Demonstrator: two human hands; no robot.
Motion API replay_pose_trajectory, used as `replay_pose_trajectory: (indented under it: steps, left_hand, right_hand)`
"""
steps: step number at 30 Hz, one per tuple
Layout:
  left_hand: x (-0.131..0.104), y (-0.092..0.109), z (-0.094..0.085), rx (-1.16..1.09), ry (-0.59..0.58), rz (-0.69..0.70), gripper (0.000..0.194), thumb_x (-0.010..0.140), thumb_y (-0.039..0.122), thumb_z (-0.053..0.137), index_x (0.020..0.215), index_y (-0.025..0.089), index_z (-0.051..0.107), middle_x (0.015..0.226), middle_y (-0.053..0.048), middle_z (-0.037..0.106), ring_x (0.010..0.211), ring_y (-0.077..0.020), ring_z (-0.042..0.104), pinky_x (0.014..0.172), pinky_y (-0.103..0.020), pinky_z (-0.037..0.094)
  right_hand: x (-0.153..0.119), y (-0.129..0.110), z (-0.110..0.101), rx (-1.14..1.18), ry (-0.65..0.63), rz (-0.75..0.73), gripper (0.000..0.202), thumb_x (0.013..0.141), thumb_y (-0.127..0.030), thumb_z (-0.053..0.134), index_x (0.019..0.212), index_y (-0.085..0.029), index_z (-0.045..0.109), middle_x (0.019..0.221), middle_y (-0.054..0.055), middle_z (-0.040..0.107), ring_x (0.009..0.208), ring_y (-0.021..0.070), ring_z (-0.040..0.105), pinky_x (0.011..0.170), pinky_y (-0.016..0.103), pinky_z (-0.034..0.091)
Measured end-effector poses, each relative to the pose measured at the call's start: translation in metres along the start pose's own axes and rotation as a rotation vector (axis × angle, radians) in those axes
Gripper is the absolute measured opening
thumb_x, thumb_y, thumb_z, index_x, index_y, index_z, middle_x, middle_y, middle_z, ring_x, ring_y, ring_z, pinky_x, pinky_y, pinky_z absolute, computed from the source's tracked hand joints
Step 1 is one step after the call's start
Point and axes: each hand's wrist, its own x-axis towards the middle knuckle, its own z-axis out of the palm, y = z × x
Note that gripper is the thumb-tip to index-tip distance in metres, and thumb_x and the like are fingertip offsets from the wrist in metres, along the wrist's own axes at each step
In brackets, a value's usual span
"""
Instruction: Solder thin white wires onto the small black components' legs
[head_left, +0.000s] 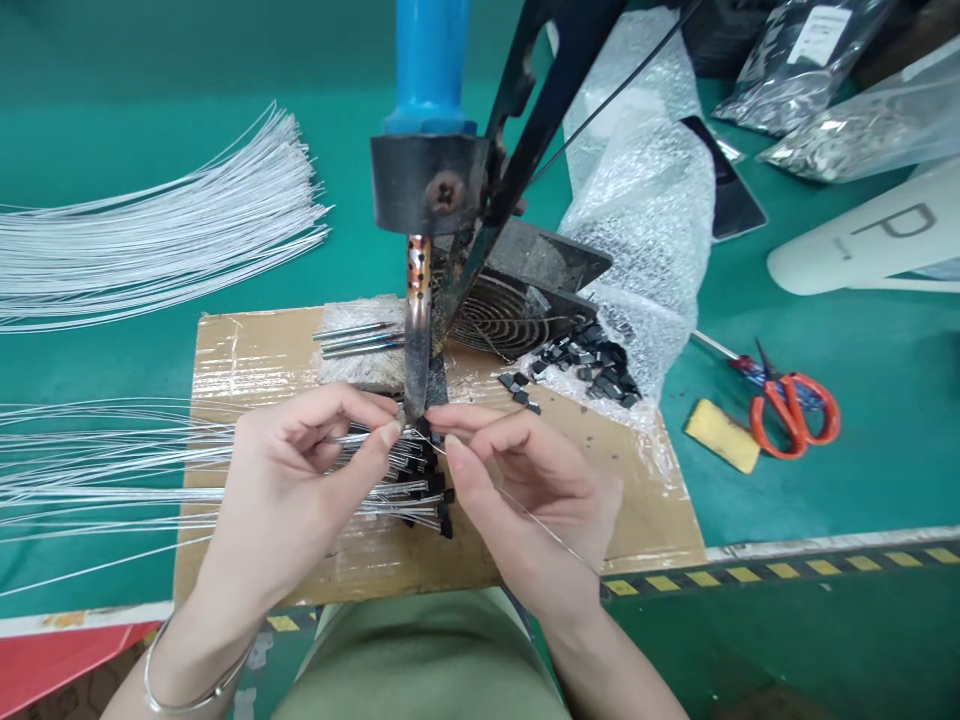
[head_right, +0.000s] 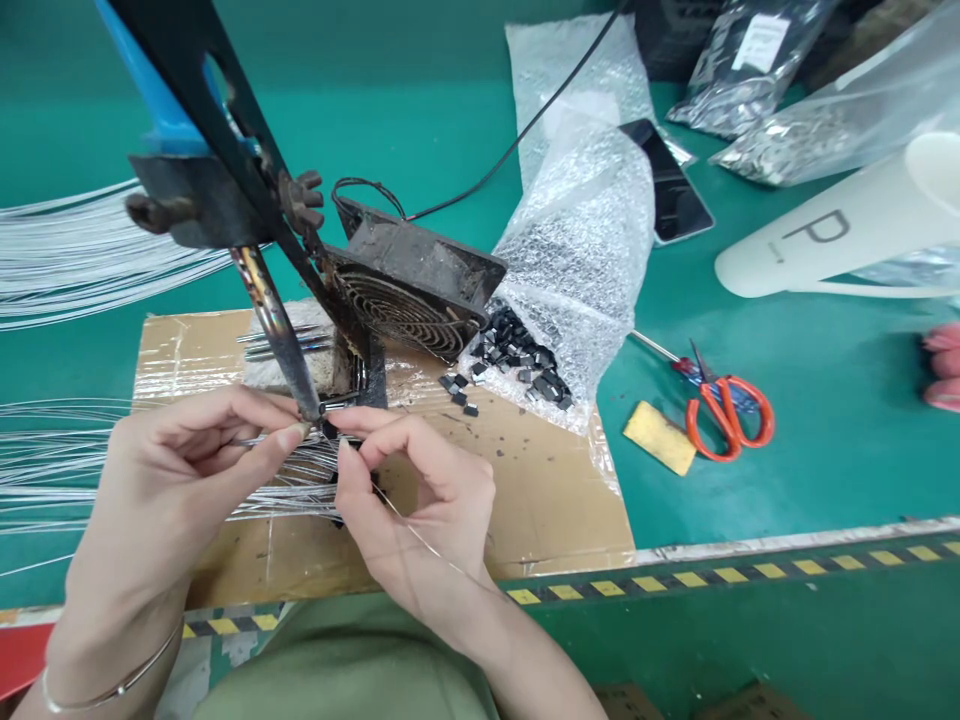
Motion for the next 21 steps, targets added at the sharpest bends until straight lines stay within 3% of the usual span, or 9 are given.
replay_pose_trajectory:
  steps: [21]
  left_hand:
    - [-0.0008,-0.0016,-0.0002,0.026,0.001,0.017,0.01,0.084,0.015,0.077,0.076,0.021,0.077,0.081,0.0,0.076,0.07,-0.0122,0.062,0.061,-0.022,0.045]
  right_hand:
    - [-0.0011,-0.0017,0.0004,-0.099,0.002,-0.068,0.019,0.093,-0.012,0.071,0.079,-0.024,0.064,0.107,0.006,0.084,0.101,0.0216,0.081,0.089,0.034,0.063]
